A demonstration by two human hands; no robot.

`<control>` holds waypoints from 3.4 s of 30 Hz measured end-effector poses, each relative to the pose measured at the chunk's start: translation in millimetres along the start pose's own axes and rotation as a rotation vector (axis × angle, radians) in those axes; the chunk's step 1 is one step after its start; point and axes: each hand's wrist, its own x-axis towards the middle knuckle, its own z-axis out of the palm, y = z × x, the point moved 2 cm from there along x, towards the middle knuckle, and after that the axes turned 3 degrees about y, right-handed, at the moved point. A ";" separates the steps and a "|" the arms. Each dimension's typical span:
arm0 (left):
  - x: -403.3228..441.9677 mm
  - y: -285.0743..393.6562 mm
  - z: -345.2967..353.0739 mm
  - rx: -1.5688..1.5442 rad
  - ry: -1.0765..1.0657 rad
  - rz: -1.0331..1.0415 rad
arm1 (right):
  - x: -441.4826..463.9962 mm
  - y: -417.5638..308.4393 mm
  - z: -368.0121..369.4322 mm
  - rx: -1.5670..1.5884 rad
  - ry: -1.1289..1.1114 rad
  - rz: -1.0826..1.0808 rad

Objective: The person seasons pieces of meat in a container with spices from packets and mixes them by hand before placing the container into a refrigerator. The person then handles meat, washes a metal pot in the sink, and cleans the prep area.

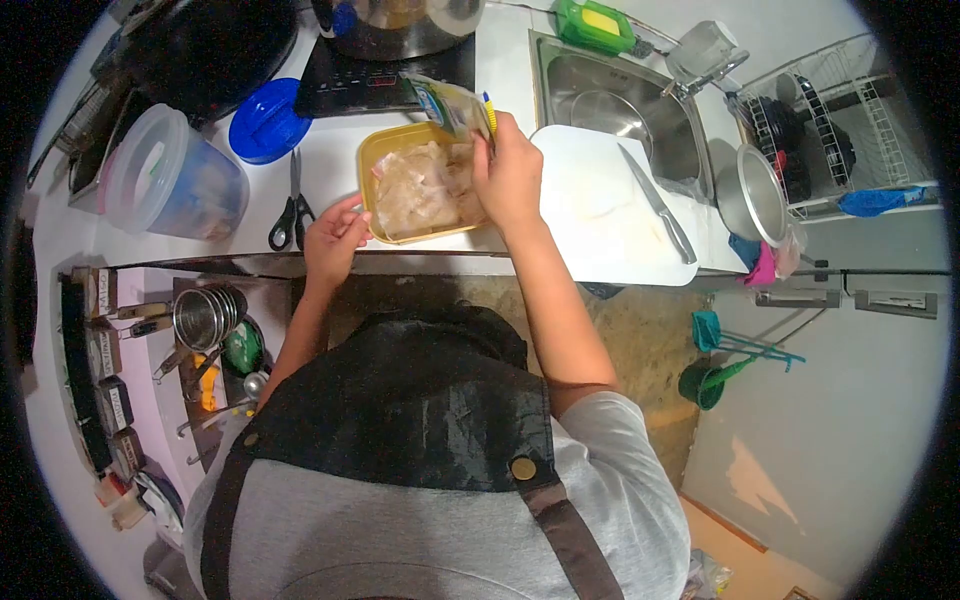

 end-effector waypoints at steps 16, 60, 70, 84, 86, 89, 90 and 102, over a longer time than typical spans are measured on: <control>1.5 -1.1 -0.8 -0.050 0.010 0.019 | -13.0 -15.7 -22.8 0.129 -0.044 0.107; 0.8 2.0 -1.2 -0.048 0.001 0.019 | -28.5 11.2 -70.6 0.044 -0.201 0.395; -0.2 3.6 -0.4 -0.047 0.008 -0.001 | -19.7 25.8 -27.0 0.345 -0.033 0.420; -10.0 19.9 -32.8 -0.029 0.160 0.030 | -2.0 -13.0 27.9 0.455 -0.019 0.234; -10.6 24.1 -34.8 -0.028 0.165 0.021 | 0.3 -18.7 33.1 0.308 -0.123 0.201; -9.3 23.0 -36.2 -0.056 0.149 0.014 | -1.2 -26.0 44.7 0.293 -0.113 0.165; -10.3 21.5 -34.7 -0.040 0.141 0.025 | -1.6 -30.0 45.5 0.272 -0.091 0.112; -11.7 16.3 -37.7 -0.042 0.104 -0.004 | -1.4 -41.5 44.9 0.182 -0.152 0.180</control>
